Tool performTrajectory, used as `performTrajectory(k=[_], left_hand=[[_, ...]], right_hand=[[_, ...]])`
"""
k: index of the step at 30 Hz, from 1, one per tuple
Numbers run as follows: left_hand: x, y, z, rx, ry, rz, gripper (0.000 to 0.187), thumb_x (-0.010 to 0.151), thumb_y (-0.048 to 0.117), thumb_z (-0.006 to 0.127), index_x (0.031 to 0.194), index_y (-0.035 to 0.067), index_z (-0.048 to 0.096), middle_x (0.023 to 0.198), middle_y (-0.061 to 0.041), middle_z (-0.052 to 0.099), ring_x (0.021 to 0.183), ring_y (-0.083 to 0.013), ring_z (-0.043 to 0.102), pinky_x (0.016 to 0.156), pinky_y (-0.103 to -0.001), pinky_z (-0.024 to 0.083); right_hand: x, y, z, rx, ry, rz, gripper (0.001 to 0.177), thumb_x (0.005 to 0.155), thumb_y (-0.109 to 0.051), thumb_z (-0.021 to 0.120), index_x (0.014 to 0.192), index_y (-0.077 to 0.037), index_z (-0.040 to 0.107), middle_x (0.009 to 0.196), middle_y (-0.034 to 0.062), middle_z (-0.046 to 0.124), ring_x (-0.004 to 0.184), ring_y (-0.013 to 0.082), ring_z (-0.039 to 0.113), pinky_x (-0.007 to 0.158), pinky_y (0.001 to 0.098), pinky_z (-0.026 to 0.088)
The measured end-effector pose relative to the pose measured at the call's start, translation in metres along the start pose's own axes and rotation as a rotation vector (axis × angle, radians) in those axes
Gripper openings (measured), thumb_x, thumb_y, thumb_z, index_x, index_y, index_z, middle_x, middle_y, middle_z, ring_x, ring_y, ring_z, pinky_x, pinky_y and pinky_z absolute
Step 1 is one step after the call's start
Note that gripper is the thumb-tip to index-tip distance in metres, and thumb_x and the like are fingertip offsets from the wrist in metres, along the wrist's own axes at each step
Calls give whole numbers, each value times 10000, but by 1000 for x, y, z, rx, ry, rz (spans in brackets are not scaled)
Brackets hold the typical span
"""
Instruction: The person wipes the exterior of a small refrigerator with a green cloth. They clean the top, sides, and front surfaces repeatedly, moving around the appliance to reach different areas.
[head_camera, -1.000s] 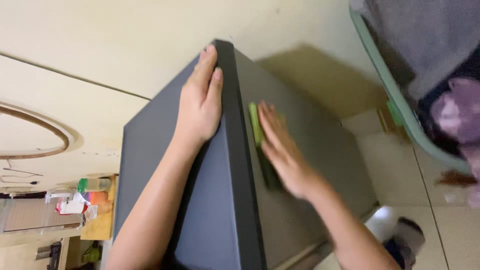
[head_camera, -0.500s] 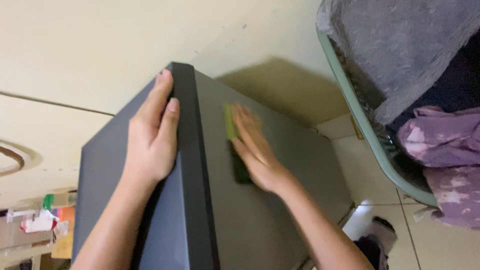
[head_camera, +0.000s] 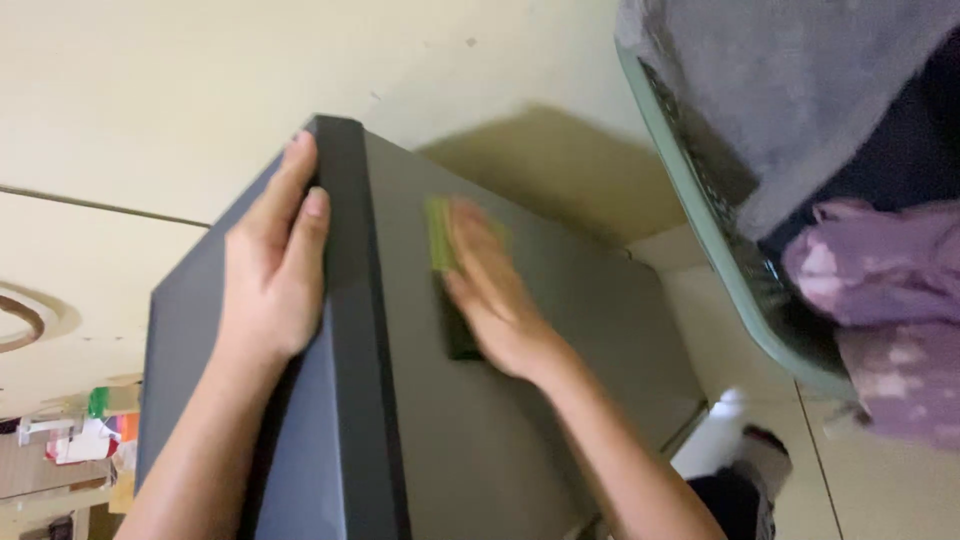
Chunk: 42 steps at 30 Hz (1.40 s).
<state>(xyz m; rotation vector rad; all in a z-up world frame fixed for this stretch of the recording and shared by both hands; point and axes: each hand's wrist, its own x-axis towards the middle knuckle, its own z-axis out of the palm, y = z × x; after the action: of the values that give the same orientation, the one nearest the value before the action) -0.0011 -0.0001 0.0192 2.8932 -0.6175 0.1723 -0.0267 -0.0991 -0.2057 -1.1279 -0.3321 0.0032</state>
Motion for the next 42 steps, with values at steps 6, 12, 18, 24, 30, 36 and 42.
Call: performTrajectory(k=[6,12,18,24,30,36,42], left_hand=[[1,-1,1,18,12,-2,442,1115,93,435,1524,-75,448,1539,-316,464,1459,-428,360,1208,-541,292],[3,4,2,-11,50,-4,431,1103,57,463,1503,-105,472,1508,-348,473,1431,-459,368,1196,-552,295],[0,-4,2,10,12,11,447,1112,109,439,1515,-85,446,1520,-340,471,1448,-443,364,1211,-552,284],[0,1,3,-42,43,12,423,1110,95,447,1487,-94,478,1507,-329,486,1442,-437,383,1209,-533,300],[2,-6,6,-44,59,24,427,1093,88,464,1460,-129,481,1496,-362,475,1433,-480,370,1202,-574,296],[1,-9,6,-88,11,30,456,1122,156,428,1513,-78,418,1586,-250,417,1518,-309,346,1268,-401,234],[1,-5,5,-85,29,-39,486,1103,181,403,1523,-63,397,1599,-249,391,1530,-322,310,1260,-403,221]], right_hand=[[37,48,-6,471,-27,-216,674,1134,-283,421,1668,-82,62,1724,234,-110,1566,453,-176,1249,616,-114],[-42,76,-35,60,-32,374,644,1139,-384,208,1667,-128,-58,1721,146,-167,1584,298,-163,1242,485,-163],[-20,-1,-9,-81,-112,-38,617,1123,-246,274,1652,-52,22,1711,258,-58,1561,442,-100,1225,589,-104],[1,105,-23,17,32,10,616,1160,-341,263,1656,-38,57,1715,252,-44,1576,431,-83,1261,569,-94],[-83,105,-28,98,55,431,684,1113,-458,237,1671,-149,-11,1724,153,-144,1566,342,-187,1220,511,-196],[-58,-15,-4,-122,-90,-72,614,1102,-300,320,1647,-134,92,1747,96,-2,1625,283,-63,1292,478,-66],[-58,128,-25,-130,-35,51,668,1091,-433,193,1643,-100,18,1737,103,-66,1605,240,-82,1280,406,-62]])
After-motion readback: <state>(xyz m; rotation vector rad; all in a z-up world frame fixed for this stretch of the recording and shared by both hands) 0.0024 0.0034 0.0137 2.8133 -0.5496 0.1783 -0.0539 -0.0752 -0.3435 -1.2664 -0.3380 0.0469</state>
